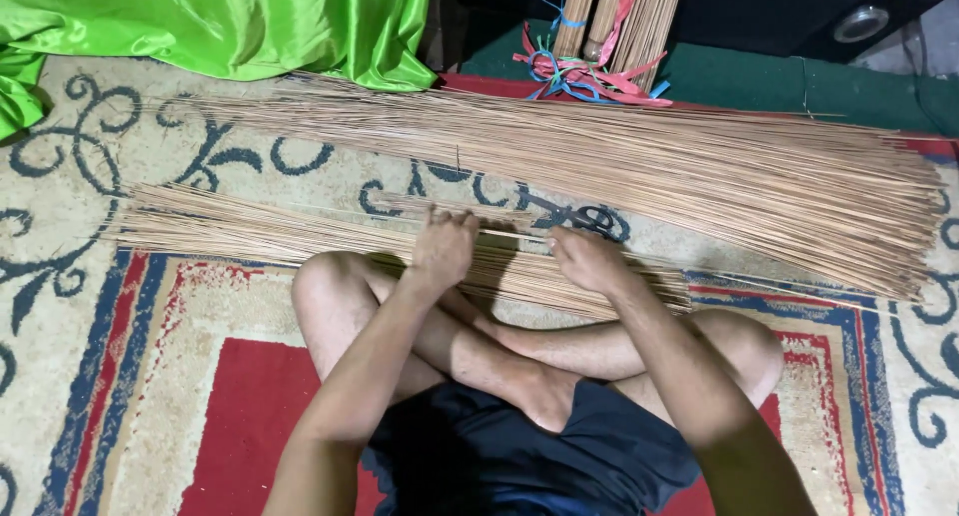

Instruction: A person sits on the floor organizing and trimming thin wooden sticks to prepare them for weaving a fan body.

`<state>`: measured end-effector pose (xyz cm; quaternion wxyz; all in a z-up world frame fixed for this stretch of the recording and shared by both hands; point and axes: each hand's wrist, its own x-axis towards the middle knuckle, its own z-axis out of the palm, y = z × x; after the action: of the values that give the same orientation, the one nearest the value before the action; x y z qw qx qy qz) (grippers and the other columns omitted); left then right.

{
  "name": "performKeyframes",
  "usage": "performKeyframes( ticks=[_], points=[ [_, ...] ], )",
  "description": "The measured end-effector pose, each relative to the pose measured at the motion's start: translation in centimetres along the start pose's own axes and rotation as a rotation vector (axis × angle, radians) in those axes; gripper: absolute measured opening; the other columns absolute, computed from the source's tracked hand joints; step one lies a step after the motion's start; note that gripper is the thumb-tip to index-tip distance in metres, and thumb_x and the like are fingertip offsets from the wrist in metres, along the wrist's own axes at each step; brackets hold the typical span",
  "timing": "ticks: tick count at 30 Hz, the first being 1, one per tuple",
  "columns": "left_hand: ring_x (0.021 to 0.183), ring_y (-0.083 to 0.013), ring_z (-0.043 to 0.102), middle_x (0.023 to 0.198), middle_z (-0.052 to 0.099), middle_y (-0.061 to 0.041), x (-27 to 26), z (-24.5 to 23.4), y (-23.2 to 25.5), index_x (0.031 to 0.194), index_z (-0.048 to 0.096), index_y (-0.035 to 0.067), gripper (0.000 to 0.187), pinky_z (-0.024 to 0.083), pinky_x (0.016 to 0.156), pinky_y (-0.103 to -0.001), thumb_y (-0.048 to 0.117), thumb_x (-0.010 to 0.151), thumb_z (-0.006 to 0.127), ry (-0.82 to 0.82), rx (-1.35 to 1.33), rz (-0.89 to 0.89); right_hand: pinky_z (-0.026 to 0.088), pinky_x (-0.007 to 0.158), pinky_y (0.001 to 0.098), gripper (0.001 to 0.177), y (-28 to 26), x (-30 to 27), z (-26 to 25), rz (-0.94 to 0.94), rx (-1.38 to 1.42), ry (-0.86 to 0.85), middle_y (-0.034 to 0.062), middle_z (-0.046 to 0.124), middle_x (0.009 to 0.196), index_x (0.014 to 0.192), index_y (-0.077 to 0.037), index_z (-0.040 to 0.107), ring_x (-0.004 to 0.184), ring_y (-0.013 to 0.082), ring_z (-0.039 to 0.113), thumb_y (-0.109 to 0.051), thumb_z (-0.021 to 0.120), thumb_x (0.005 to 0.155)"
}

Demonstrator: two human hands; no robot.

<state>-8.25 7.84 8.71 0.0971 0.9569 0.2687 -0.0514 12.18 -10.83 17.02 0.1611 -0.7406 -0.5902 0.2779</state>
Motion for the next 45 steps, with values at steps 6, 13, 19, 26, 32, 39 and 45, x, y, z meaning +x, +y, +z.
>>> performKeyframes(
  ticks=[6, 13, 19, 26, 32, 39, 45],
  points=[
    [0.124, -0.0371, 0.061, 0.123, 0.07, -0.018, -3.0, -2.4, -7.7, 0.122, 0.066, 0.003, 0.028, 0.014, 0.12, -0.065, 0.014, 0.099, 0.053, 0.035, 0.038, -0.052, 0.055, 0.078, 0.0575, 0.022, 7.6, -1.6, 1.1, 0.045, -0.089, 0.013, 0.0333, 0.066, 0.087, 0.1, 0.0, 0.062, 0.091, 0.0537, 0.066, -0.016, 0.047, 0.099],
    [0.14, -0.0315, 0.044, 0.145, 0.055, -0.012, -2.9, -8.4, 2.5, 0.143, 0.054, 0.01, 0.057, 0.015, 0.122, -0.06, 0.019, 0.087, 0.062, -0.158, 0.247, -0.009, 0.056, 0.079, 0.0522, 0.024, 1.9, 0.7, 4.7, 0.052, -0.165, 0.065, 0.0229, 0.069, 0.088, 0.102, -0.007, 0.061, 0.093, 0.0442, 0.07, -0.022, 0.043, 0.104],
    [0.106, -0.0272, 0.072, 0.114, 0.073, -0.006, -1.7, -2.4, 4.6, 0.12, 0.066, 0.019, 0.029, 0.051, 0.096, -0.044, 0.015, 0.093, 0.058, 0.051, 0.028, 0.205, 0.055, 0.074, 0.0508, 0.02, 1.5, 1.1, 7.3, -0.009, -0.03, 0.119, 0.0192, 0.068, 0.093, 0.111, -0.008, 0.06, 0.091, 0.0422, 0.069, -0.016, 0.045, 0.101],
    [0.099, -0.0314, 0.074, 0.108, 0.074, -0.01, -2.7, 1.3, -3.6, 0.111, 0.067, 0.015, 0.033, 0.055, 0.087, -0.043, 0.011, 0.079, 0.059, 0.057, 0.063, 0.125, 0.05, 0.076, 0.044, 0.018, 10.2, 0.3, 11.4, -0.07, -0.377, 0.31, 0.0129, 0.064, 0.092, 0.11, -0.009, 0.06, 0.093, 0.0351, 0.067, -0.013, 0.052, 0.094],
    [0.101, -0.0334, 0.072, 0.101, 0.073, -0.01, -3.5, 4.4, -6.0, 0.106, 0.066, 0.013, 0.028, 0.051, 0.096, -0.046, 0.023, 0.079, 0.069, 0.032, 0.016, 0.009, 0.042, 0.074, 0.0411, 0.019, 9.0, -0.5, 12.7, -0.035, -0.357, 0.442, 0.0075, 0.057, 0.092, 0.108, -0.01, 0.065, 0.092, 0.0311, 0.06, -0.009, 0.054, 0.092],
    [0.112, -0.0358, 0.065, 0.106, 0.069, -0.013, -3.1, 5.7, -5.9, 0.102, 0.064, 0.01, 0.041, 0.037, 0.116, -0.049, 0.037, 0.079, 0.084, 0.085, 0.012, -0.134, 0.043, 0.079, 0.0398, 0.026, 11.3, 0.5, 15.2, -0.006, -0.277, 0.454, 0.0064, 0.055, 0.1, 0.114, -0.012, 0.068, 0.097, 0.0304, 0.06, -0.01, 0.057, 0.091],
    [0.118, -0.04, 0.063, 0.121, 0.063, -0.019, -3.0, 3.5, -5.1, 0.115, 0.063, 0.004, 0.032, 0.032, 0.121, -0.051, 0.02, 0.089, 0.07, -0.064, -0.022, -0.198, 0.046, 0.079, 0.0421, 0.025, 10.5, 0.5, 14.2, -0.088, -0.18, 0.457, 0.0112, 0.055, 0.097, 0.112, -0.006, 0.073, 0.091, 0.0368, 0.058, -0.008, 0.057, 0.093]
  ],
)
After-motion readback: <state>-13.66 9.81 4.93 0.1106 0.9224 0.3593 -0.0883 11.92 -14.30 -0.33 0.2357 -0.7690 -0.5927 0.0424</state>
